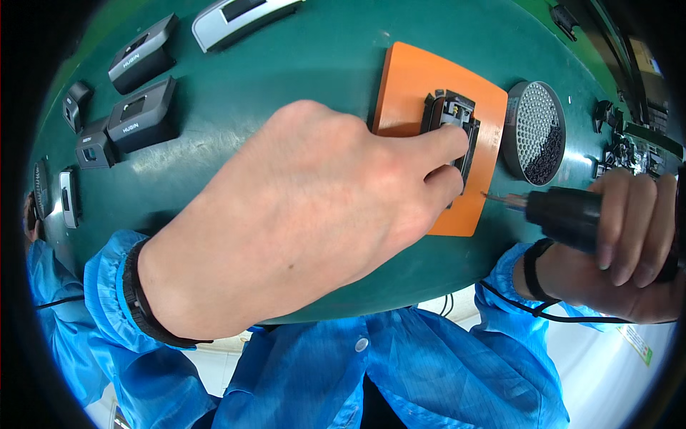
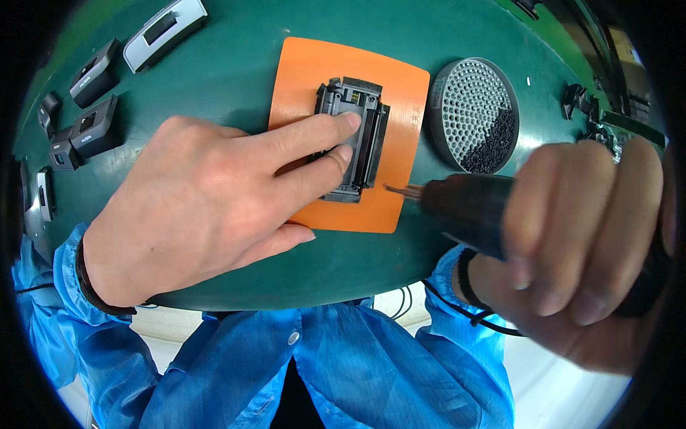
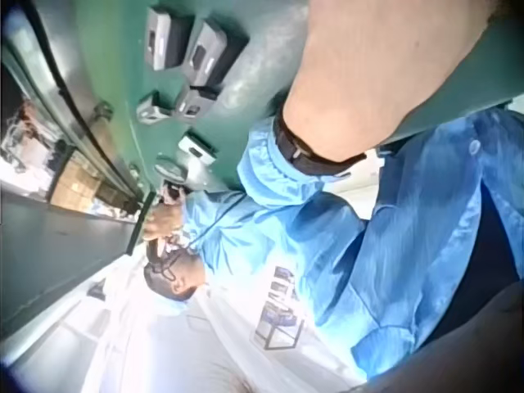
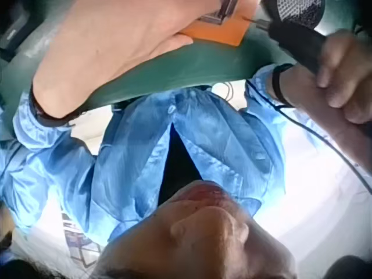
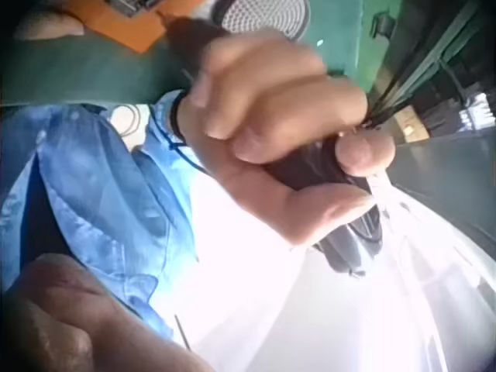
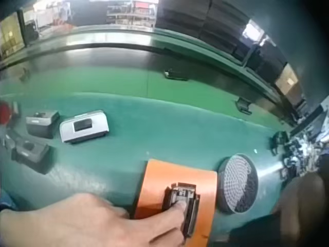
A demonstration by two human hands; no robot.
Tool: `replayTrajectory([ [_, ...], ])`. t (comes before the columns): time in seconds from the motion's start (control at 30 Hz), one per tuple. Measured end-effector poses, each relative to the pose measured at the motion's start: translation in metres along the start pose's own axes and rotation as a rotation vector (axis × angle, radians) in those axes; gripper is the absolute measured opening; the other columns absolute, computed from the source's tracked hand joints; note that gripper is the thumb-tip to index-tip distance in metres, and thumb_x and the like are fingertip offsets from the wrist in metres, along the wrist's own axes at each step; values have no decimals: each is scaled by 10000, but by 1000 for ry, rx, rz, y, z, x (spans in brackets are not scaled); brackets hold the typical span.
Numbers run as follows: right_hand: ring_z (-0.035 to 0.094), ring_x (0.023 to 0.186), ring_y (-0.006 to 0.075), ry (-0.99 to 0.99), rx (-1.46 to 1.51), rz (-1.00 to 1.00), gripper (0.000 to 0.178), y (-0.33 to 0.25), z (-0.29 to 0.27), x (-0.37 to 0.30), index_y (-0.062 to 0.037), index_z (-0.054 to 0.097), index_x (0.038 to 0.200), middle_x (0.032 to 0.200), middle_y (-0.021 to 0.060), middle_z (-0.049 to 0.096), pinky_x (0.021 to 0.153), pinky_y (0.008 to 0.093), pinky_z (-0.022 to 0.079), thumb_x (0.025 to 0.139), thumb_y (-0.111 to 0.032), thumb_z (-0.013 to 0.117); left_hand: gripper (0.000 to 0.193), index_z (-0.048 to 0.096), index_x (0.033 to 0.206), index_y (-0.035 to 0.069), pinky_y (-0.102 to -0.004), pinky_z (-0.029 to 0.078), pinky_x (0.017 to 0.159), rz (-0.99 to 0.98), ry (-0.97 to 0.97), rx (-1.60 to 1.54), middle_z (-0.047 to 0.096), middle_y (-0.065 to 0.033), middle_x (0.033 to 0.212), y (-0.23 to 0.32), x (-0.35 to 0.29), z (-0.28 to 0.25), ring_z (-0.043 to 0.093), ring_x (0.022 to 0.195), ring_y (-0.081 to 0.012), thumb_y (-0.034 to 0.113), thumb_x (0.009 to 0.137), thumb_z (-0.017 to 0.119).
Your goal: Using an electric screwdriver to fasten components into plastic electronic housings on an assembly line.
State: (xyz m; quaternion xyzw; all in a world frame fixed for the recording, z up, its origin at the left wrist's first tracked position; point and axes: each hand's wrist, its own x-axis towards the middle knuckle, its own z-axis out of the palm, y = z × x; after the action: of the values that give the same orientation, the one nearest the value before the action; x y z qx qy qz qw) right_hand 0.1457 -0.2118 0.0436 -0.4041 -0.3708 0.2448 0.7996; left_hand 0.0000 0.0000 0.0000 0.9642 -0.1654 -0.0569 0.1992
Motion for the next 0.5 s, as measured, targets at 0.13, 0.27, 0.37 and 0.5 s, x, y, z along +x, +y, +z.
replayTrajectory([
  [0.13,502,553,95,15,-37,-36,301,24,11,-3,-71,580,1002,683,-15,507,583,242,455,965,-340,710,606,665,1192,117,-328,568,623,-21,26,-14,607,1,1423,3,5,-17,734,796,-170,239,659,926],
  [0.27,504,558,95,4,-63,-24,296,29,13,-6,-73,574,1013,687,-14,510,584,247,458,964,-329,713,590,670,1168,109,-319,557,605,-17,232,-166,607,6,1405,3,1,2,730,774,-161,247,654,925],
  [0.37,506,561,95,9,-89,-30,292,32,16,-6,-75,570,1022,690,-13,513,584,251,460,963,-321,716,586,671,1172,108,-314,552,597,-6,279,-209,613,9,1371,0,0,6,726,759,-156,241,659,923],
  [0.5,508,566,95,0,-92,-23,289,34,20,-6,-77,564,1033,694,-12,516,585,256,463,961,-310,719,588,672,1175,106,-313,548,593,-29,266,-231,620,12,1339,1,-2,3,719,743,-158,234,658,923],
])
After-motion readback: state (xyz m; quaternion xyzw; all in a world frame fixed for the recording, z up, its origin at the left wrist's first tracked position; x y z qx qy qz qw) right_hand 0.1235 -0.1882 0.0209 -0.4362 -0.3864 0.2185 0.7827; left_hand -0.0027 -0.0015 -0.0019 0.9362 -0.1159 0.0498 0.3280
